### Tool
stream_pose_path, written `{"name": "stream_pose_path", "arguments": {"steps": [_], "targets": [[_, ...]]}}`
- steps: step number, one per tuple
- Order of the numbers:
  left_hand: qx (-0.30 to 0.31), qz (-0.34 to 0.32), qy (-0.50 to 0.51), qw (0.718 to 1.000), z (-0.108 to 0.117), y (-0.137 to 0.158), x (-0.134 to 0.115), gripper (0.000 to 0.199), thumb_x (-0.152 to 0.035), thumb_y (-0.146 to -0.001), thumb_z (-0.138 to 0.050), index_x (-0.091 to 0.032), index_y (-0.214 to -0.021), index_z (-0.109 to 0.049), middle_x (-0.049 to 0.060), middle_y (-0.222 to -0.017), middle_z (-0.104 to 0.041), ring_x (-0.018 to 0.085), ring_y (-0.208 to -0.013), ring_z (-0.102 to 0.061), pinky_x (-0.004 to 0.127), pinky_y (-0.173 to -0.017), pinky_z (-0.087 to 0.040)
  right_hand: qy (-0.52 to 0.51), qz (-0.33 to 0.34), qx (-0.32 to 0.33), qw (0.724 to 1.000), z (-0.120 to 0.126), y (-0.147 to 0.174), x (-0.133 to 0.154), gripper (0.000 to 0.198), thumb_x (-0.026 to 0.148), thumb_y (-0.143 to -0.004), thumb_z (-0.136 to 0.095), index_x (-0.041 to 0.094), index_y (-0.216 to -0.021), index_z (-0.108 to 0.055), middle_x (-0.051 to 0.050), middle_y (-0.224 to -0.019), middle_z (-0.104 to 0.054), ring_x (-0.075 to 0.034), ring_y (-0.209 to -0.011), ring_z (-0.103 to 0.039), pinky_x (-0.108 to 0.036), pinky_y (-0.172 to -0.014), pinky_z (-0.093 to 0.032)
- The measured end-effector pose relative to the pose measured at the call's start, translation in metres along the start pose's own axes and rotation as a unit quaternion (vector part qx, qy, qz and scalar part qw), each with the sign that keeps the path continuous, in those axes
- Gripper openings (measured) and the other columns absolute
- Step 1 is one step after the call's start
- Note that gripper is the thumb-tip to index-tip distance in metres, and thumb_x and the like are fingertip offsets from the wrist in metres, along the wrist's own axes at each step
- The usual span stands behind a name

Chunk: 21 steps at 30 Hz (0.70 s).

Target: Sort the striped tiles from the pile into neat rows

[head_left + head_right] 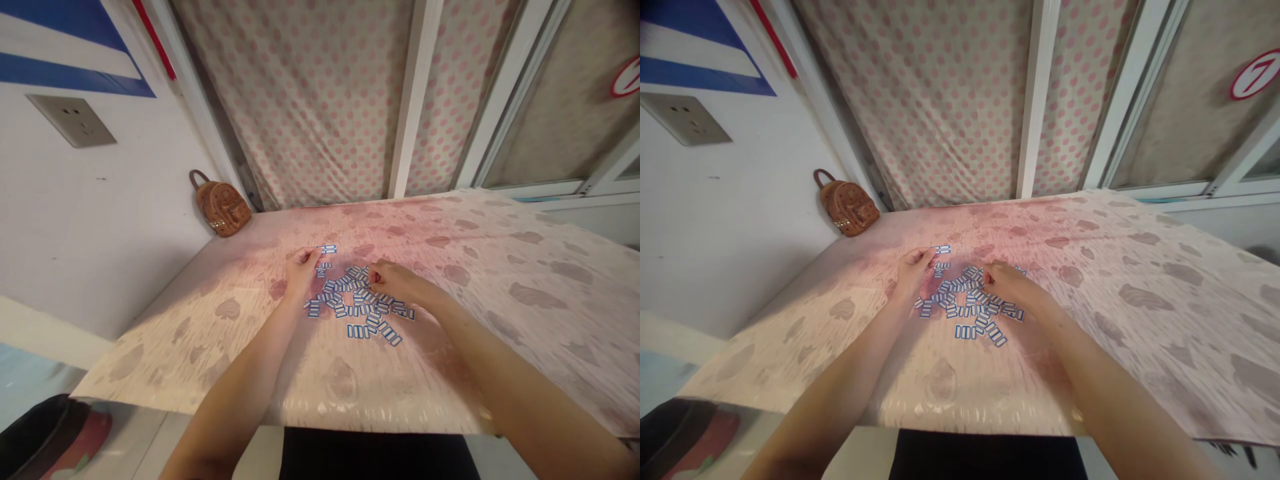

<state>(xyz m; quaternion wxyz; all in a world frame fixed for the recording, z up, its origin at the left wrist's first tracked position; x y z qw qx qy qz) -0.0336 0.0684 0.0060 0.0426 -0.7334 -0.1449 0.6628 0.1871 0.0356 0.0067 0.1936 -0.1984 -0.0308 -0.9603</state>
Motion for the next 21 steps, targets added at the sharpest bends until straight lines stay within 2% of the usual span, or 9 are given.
{"name": "stream_pose_path", "arguments": {"steps": [6,9,11,15,21], "targets": [[0.006,0.010,0.002,1.000,-0.003,0.003,0.001,0.029,-0.043,-0.072,-0.073,-0.015,-0.078,-0.071,0.003,-0.071,-0.068,0.010,-0.061,-0.055,0.022,-0.060,-0.042,0.041,-0.041,-0.026,0.998,0.007,0.002,-0.002,0.019,0.015,-0.078,-0.067,0.013,-0.096,-0.067,-0.010,-0.094,-0.063,-0.021,-0.085,-0.060,-0.025,-0.073,-0.042],[0.007,0.014,-0.005,1.000,-0.004,0.004,0.002,0.029,-0.043,-0.073,-0.073,-0.015,-0.076,-0.071,0.002,-0.070,-0.067,0.010,-0.059,-0.054,0.021,-0.057,-0.039,0.024,-0.052,-0.032,0.998,0.004,0.000,-0.006,0.026,0.017,-0.078,-0.069,0.014,-0.103,-0.068,-0.010,-0.095,-0.062,-0.019,-0.082,-0.060,-0.025,-0.071,-0.042],[0.009,0.009,-0.013,1.000,-0.005,0.005,0.002,0.029,-0.043,-0.073,-0.072,-0.015,-0.076,-0.071,0.002,-0.068,-0.066,0.010,-0.059,-0.053,0.021,-0.056,-0.038,-0.003,-0.035,-0.029,0.999,0.000,-0.001,-0.007,0.028,0.015,-0.078,-0.067,0.017,-0.106,-0.068,-0.007,-0.094,-0.062,-0.017,-0.078,-0.059,-0.023,-0.068,-0.042],[0.012,-0.001,-0.016,1.000,-0.006,0.005,0.001,0.030,-0.044,-0.072,-0.072,-0.015,-0.074,-0.071,0.002,-0.066,-0.065,0.010,-0.058,-0.053,0.021,-0.054,-0.037,-0.035,0.003,-0.042,0.998,-0.004,-0.003,-0.008,0.025,0.011,-0.076,-0.063,0.020,-0.099,-0.069,-0.003,-0.086,-0.060,-0.015,-0.073,-0.057,-0.022,-0.063,-0.040],[0.011,0.014,-0.015,1.000,-0.006,0.004,0.006,0.030,-0.045,-0.071,-0.072,-0.015,-0.077,-0.072,0.003,-0.068,-0.066,0.011,-0.059,-0.054,0.021,-0.054,-0.037,-0.037,0.029,-0.043,0.998,-0.007,-0.005,-0.009,0.011,0.011,-0.073,-0.064,0.017,-0.082,-0.068,-0.004,-0.085,-0.060,-0.015,-0.073,-0.056,-0.022,-0.065,-0.040]]}}
Point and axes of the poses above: each hand's wrist, its own y-axis away from the middle knuckle, its own z-axis out of the back of the hand, x = y × z, the point moved 5 cm from there along -y, towards the middle knuckle
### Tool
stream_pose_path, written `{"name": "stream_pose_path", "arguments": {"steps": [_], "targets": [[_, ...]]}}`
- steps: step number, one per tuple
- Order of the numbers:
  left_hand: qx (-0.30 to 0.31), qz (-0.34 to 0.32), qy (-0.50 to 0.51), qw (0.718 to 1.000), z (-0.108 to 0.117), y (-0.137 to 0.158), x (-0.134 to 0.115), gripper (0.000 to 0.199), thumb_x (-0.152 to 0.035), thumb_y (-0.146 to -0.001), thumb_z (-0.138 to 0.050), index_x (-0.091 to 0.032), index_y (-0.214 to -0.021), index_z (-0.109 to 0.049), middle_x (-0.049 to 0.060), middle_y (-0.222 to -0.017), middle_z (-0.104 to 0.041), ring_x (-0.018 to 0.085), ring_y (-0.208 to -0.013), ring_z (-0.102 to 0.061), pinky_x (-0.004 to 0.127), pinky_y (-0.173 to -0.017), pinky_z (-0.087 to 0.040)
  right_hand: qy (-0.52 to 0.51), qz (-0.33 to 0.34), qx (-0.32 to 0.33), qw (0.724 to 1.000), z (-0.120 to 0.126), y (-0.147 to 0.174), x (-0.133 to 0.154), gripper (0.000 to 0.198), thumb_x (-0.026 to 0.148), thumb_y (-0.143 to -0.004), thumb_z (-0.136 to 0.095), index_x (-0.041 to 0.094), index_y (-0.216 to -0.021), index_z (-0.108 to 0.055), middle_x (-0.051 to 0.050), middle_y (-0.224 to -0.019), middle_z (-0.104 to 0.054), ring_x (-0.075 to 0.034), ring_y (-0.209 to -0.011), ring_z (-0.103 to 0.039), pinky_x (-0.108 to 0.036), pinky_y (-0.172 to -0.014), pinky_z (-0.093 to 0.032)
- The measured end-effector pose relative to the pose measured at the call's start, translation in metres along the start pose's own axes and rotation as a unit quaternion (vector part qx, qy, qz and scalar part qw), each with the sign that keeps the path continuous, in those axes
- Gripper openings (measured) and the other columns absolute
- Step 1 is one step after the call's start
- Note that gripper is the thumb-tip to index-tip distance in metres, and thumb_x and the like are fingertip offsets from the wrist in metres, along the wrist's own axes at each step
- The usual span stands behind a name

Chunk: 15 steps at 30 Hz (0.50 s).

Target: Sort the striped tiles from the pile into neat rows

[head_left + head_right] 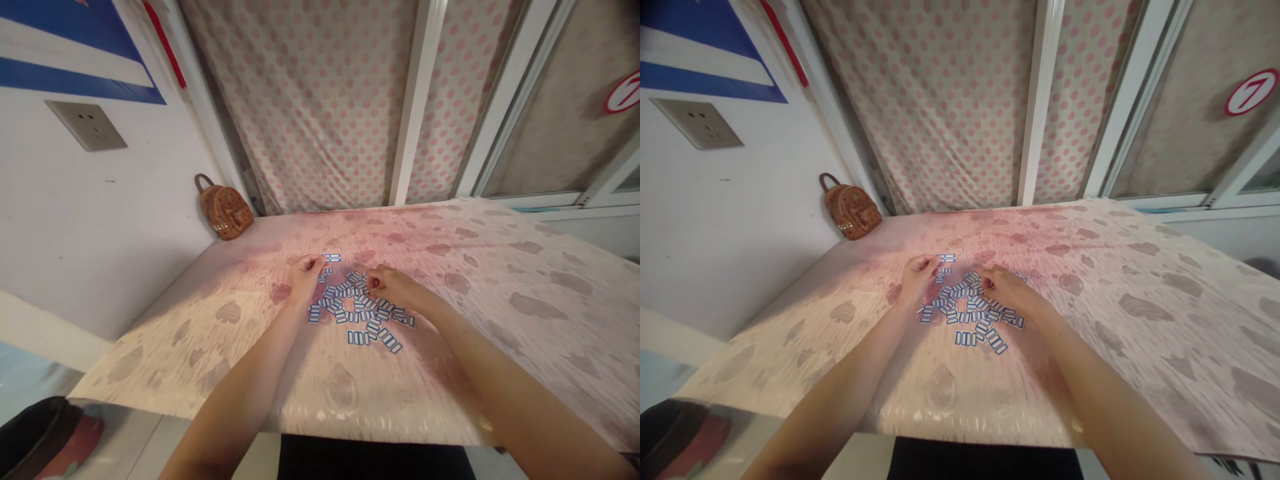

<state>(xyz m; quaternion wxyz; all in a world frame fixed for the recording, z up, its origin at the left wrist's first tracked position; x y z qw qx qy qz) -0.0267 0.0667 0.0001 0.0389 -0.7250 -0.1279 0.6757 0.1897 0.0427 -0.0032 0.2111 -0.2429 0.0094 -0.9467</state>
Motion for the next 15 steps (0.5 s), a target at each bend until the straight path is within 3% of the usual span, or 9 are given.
{"name": "stream_pose_path", "arguments": {"steps": [7,12,15], "targets": [[0.007,-0.009,-0.018,1.000,-0.001,0.000,0.000,0.025,-0.040,-0.074,-0.069,-0.015,-0.075,-0.071,0.001,-0.064,-0.064,0.010,-0.057,-0.050,0.022,-0.055,-0.036,-0.042,0.012,0.000,0.999,0.003,0.001,0.008,0.035,0.000,-0.080,-0.043,0.016,-0.088,-0.072,-0.007,-0.096,-0.065,-0.016,-0.083,-0.062,-0.025,-0.076,-0.047],[0.011,-0.006,-0.022,1.000,-0.002,0.001,0.002,0.025,-0.040,-0.074,-0.069,-0.015,-0.074,-0.071,0.000,-0.062,-0.062,0.010,-0.056,-0.051,0.022,-0.056,-0.038,-0.091,0.087,0.033,0.991,0.001,0.004,0.024,0.040,-0.001,-0.078,-0.044,0.021,-0.094,-0.074,-0.004,-0.099,-0.069,-0.017,-0.092,-0.063,-0.028,-0.084,-0.047],[0.016,-0.004,-0.021,1.000,-0.002,0.002,0.003,0.025,-0.040,-0.074,-0.070,-0.015,-0.075,-0.071,0.001,-0.064,-0.064,0.011,-0.057,-0.052,0.022,-0.057,-0.040,-0.110,0.053,-0.008,0.993,0.004,0.001,0.016,0.039,0.001,-0.080,-0.038,0.019,-0.091,-0.071,-0.003,-0.098,-0.068,-0.016,-0.088,-0.064,-0.026,-0.078,-0.049]]}}
Point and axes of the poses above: each hand's wrist, its own y-axis away from the middle knuckle, its own z-axis out of the back of the hand, x = y × z, the point moved 5 cm from there along -y, towards the middle knuckle
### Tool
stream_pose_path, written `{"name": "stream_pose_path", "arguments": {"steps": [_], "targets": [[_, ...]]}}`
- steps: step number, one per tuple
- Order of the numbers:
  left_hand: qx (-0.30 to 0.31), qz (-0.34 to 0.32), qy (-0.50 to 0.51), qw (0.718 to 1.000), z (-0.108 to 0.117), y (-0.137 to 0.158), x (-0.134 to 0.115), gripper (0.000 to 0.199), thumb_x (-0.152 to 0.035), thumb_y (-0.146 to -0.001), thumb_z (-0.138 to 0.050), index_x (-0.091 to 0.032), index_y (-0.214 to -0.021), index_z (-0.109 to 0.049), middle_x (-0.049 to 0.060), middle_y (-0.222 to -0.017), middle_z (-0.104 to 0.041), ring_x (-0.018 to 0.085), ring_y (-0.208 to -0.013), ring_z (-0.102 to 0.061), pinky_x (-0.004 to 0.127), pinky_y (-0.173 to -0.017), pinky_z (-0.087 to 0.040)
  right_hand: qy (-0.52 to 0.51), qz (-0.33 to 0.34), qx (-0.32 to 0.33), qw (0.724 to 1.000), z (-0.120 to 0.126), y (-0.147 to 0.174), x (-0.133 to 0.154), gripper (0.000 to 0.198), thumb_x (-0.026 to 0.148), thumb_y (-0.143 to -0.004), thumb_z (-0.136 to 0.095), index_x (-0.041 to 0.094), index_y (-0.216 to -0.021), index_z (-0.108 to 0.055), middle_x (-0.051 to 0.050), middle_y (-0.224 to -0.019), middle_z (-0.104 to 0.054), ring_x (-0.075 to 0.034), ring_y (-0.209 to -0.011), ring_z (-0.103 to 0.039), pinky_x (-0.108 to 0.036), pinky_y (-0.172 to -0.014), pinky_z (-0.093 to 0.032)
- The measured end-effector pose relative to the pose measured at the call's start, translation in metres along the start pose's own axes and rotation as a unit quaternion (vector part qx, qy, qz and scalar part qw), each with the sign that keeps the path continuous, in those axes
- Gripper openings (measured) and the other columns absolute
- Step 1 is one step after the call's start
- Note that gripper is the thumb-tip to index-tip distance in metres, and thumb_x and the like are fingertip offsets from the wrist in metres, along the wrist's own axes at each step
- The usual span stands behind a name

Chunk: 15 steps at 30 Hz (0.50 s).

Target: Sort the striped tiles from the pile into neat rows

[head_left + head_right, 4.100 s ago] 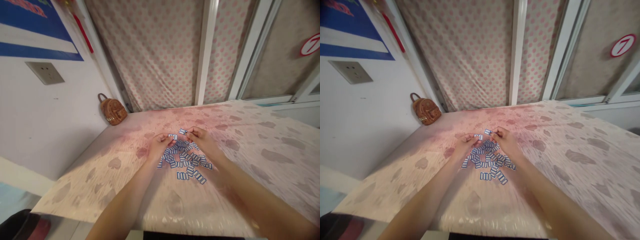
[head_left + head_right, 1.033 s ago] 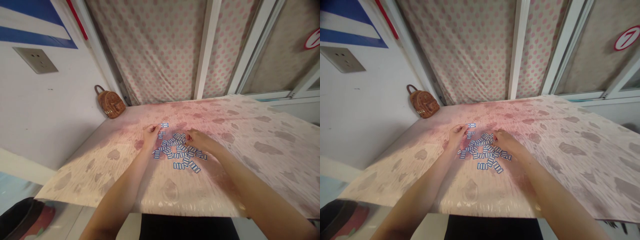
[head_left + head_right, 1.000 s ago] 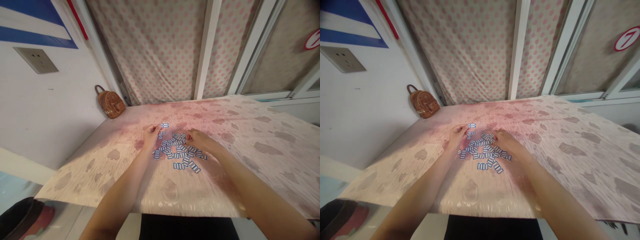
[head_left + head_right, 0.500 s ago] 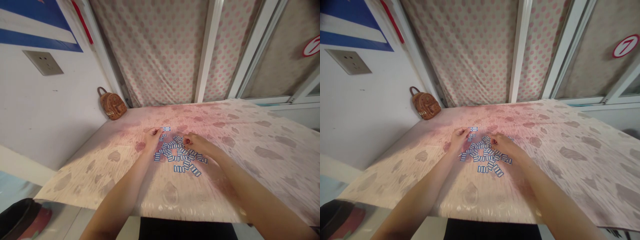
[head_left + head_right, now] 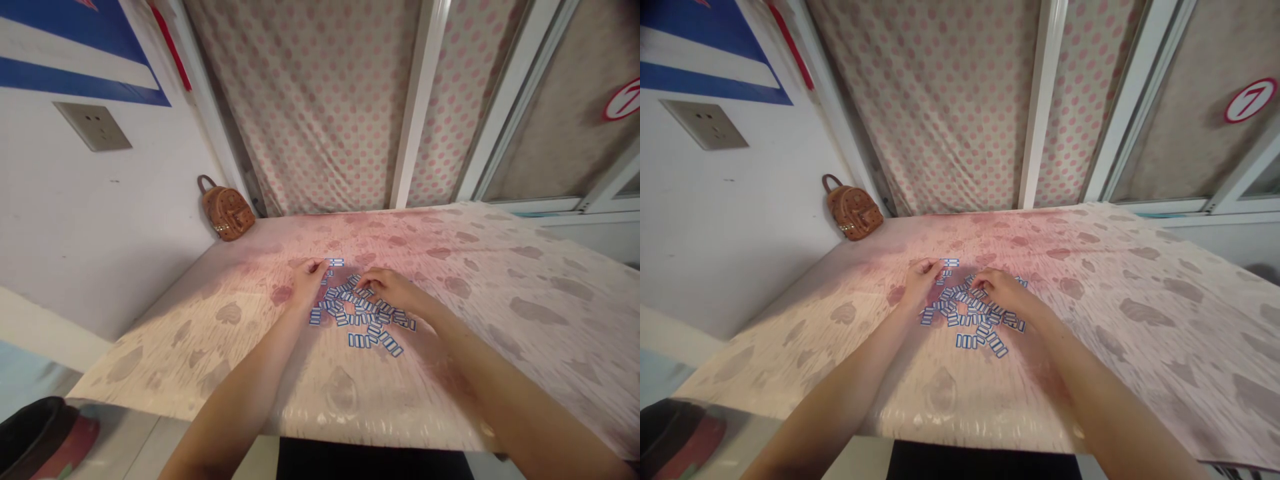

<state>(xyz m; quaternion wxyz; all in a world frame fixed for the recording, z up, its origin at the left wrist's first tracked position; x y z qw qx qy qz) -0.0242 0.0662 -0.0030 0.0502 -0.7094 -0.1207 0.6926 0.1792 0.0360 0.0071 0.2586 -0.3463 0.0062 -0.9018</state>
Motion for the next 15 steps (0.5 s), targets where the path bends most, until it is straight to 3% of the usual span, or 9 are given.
{"name": "stream_pose_path", "arguments": {"steps": [3,7,10,15], "targets": [[0.001,0.006,0.001,1.000,-0.0009,0.0006,-0.0012,0.023,-0.038,-0.074,-0.070,-0.015,-0.074,-0.071,0.001,-0.064,-0.064,0.011,-0.057,-0.053,0.023,-0.058,-0.041,0.052,-0.043,-0.037,0.997,0.0060,-0.0005,-0.0101,0.034,0.001,-0.079,-0.038,0.017,-0.087,-0.067,-0.005,-0.093,-0.067,-0.016,-0.085,-0.063,-0.025,-0.077,-0.048],[-0.001,0.018,0.012,1.000,-0.0021,0.0017,-0.0025,0.019,-0.035,-0.074,-0.070,-0.016,-0.075,-0.071,0.001,-0.067,-0.066,0.011,-0.059,-0.056,0.023,-0.059,-0.042,0.112,-0.032,0.003,0.993,0.0035,0.0018,-0.0105,0.021,0.006,-0.075,-0.053,0.016,-0.089,-0.065,-0.007,-0.095,-0.065,-0.019,-0.086,-0.060,-0.027,-0.076,-0.046],[0.001,0.019,0.013,1.000,-0.0026,0.0019,-0.0022,0.018,-0.034,-0.074,-0.070,-0.016,-0.075,-0.071,0.001,-0.068,-0.067,0.012,-0.060,-0.057,0.023,-0.060,-0.042,0.110,-0.017,0.024,0.994,0.0001,0.0038,-0.0077,0.019,0.011,-0.073,-0.060,0.018,-0.091,-0.062,-0.007,-0.093,-0.065,-0.020,-0.084,-0.060,-0.028,-0.074,-0.045],[0.002,0.007,-0.003,1.000,-0.0020,0.0017,-0.0006,0.021,-0.037,-0.074,-0.070,-0.016,-0.077,-0.071,0.001,-0.068,-0.067,0.012,-0.060,-0.056,0.023,-0.060,-0.041,0.059,-0.024,0.046,0.997,-0.0018,0.0039,-0.0054,0.016,0.010,-0.077,-0.052,0.018,-0.086,-0.062,-0.004,-0.078,-0.067,-0.017,-0.070,-0.062,-0.026,-0.062,-0.042]]}}
Point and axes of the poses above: each hand's wrist, its own y-axis away from the middle knuckle, its own z-axis out of the back of the hand, x = y × z, the point moved 5 cm from there along -y, towards the middle knuckle
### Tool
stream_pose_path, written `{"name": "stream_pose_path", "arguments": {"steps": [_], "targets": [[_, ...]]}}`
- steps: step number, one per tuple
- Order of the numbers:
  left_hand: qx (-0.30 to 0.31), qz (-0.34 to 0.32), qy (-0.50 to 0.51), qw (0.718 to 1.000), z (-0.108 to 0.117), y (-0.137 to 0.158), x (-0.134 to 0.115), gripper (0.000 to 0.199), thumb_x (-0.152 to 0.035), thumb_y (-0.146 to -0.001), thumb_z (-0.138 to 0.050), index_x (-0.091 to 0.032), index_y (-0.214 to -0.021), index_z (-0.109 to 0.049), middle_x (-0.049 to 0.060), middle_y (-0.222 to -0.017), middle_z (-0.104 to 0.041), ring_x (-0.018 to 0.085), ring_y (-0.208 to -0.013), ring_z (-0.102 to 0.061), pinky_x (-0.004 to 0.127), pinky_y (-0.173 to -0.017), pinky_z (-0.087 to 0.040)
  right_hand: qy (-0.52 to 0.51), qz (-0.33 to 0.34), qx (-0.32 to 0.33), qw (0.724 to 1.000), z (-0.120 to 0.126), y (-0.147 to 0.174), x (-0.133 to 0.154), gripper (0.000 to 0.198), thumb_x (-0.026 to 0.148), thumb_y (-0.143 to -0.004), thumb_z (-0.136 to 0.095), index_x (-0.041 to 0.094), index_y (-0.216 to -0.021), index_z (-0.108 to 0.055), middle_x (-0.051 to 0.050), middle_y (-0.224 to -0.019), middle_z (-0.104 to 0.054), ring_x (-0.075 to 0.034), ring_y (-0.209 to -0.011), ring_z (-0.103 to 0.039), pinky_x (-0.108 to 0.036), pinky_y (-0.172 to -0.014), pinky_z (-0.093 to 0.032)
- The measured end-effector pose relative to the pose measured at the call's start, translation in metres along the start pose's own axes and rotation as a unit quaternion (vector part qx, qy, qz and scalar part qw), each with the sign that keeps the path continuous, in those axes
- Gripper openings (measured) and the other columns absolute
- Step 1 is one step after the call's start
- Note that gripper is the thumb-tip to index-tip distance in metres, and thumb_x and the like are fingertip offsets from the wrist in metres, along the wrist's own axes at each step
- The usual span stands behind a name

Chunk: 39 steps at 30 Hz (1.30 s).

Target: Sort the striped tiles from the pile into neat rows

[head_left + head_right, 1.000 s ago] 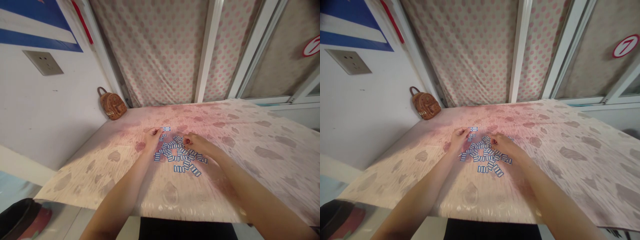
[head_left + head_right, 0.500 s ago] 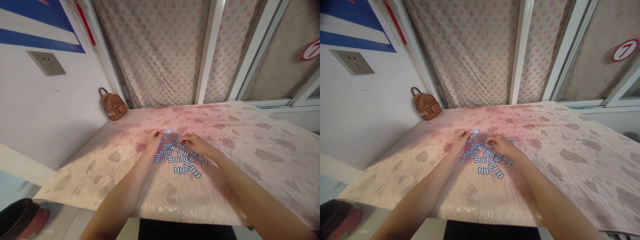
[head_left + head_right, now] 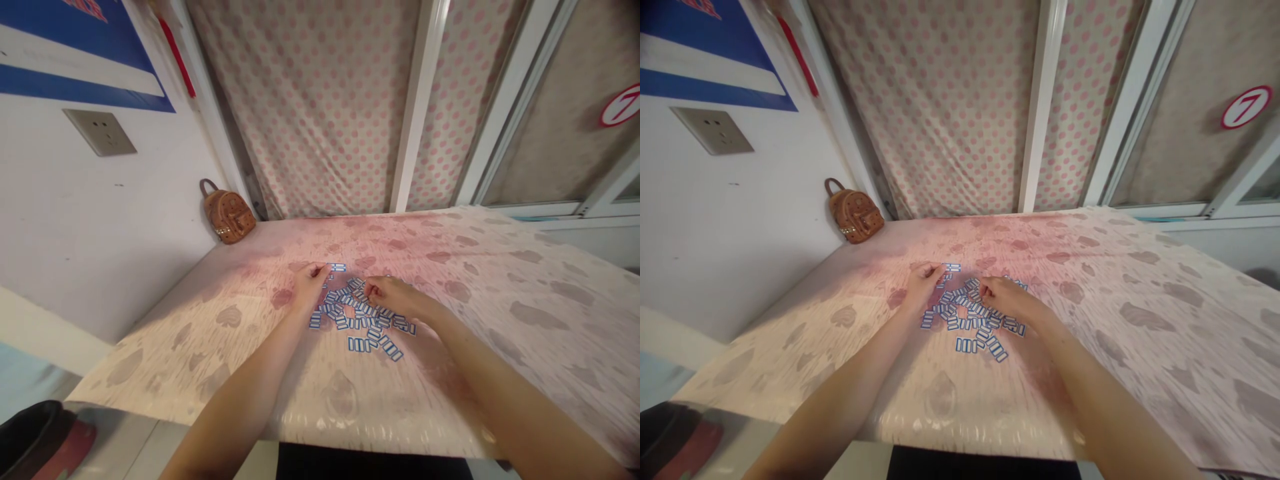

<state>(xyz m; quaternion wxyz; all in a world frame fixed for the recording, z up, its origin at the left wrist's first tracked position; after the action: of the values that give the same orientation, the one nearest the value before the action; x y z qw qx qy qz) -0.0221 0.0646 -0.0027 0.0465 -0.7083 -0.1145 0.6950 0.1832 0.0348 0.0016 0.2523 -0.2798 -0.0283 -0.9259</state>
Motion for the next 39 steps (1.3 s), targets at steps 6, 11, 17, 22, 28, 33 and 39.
{"name": "stream_pose_path", "arguments": {"steps": [6,11,17,22,28,33,39], "targets": [[0.007,-0.007,-0.007,1.000,-0.002,0.000,0.001,0.024,-0.039,-0.073,-0.069,-0.016,-0.075,-0.070,0.000,-0.064,-0.064,0.011,-0.058,-0.054,0.022,-0.058,-0.039,-0.015,-0.025,-0.090,0.996,0.011,-0.002,0.002,0.016,0.017,-0.084,-0.045,0.019,-0.082,-0.061,-0.002,-0.072,-0.068,-0.016,-0.068,-0.064,-0.025,-0.061,-0.040],[0.059,-0.025,-0.012,0.998,-0.014,0.009,-0.007,0.025,-0.040,-0.075,-0.067,-0.015,-0.073,-0.069,0.000,-0.065,-0.064,0.012,-0.059,-0.053,0.022,-0.058,-0.039,-0.131,-0.012,-0.167,0.977,0.008,-0.007,0.001,0.020,0.033,-0.089,-0.044,0.021,-0.076,-0.055,-0.002,-0.070,-0.066,-0.017,-0.064,-0.063,-0.027,-0.060,-0.045],[0.110,-0.049,-0.032,0.992,-0.032,0.022,-0.010,0.026,-0.039,-0.077,-0.066,-0.014,-0.070,-0.067,0.000,-0.061,-0.060,0.012,-0.059,-0.052,0.023,-0.058,-0.038,-0.287,-0.018,-0.111,0.951,-0.008,-0.011,0.007,0.020,0.041,-0.084,-0.052,0.022,-0.078,-0.054,-0.001,-0.070,-0.069,-0.017,-0.058,-0.063,-0.027,-0.054,-0.048],[0.115,-0.072,-0.053,0.989,-0.036,0.024,-0.008,0.026,-0.038,-0.080,-0.064,-0.014,-0.070,-0.067,0.001,-0.062,-0.061,0.012,-0.060,-0.052,0.023,-0.059,-0.038,-0.298,-0.013,-0.118,0.947,-0.006,-0.011,0.010,0.021,0.041,-0.082,-0.050,0.021,-0.076,-0.054,-0.001,-0.066,-0.068,-0.016,-0.055,-0.062,-0.027,-0.054,-0.048],[0.124,-0.082,-0.069,0.986,-0.037,0.020,-0.004,0.029,-0.040,-0.078,-0.064,-0.013,-0.067,-0.066,0.002,-0.062,-0.062,0.013,-0.059,-0.053,0.024,-0.059,-0.038,-0.292,-0.010,-0.123,0.948,-0.004,-0.009,0.011,0.020,0.039,-0.082,-0.050,0.021,-0.075,-0.055,-0.001,-0.065,-0.068,-0.016,-0.054,-0.062,-0.027,-0.052,-0.048],[0.118,-0.089,-0.093,0.985,-0.035,0.020,-0.007,0.034,-0.046,-0.076,-0.063,-0.014,-0.064,-0.062,0.001,-0.060,-0.059,0.012,-0.057,-0.050,0.023,-0.057,-0.037,-0.300,-0.019,-0.127,0.945,-0.004,-0.009,0.010,0.019,0.039,-0.081,-0.050,0.022,-0.075,-0.055,-0.001,-0.064,-0.066,-0.016,-0.053,-0.061,-0.026,-0.047,-0.046],[0.015,-0.125,-0.134,0.983,-0.017,0.019,-0.038,0.042,-0.049,-0.078,-0.056,-0.018,-0.051,-0.046,-0.003,-0.049,-0.042,0.011,-0.051,-0.042,0.023,-0.053,-0.033,-0.288,0.001,-0.196,0.937,0.007,-0.009,0.005,0.020,0.036,-0.083,-0.046,0.021,-0.072,-0.054,-0.001,-0.062,-0.065,-0.015,-0.051,-0.059,-0.026,-0.053,-0.046]]}}
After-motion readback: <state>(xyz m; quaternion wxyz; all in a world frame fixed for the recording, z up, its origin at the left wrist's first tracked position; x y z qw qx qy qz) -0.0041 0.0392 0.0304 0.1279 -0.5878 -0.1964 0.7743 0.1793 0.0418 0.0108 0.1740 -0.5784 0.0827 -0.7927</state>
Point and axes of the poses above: each hand's wrist, its own y-axis away from the middle knuckle, its own z-axis out of the back of the hand, x = y × z, the point moved 5 cm from there along -y, towards the middle knuckle
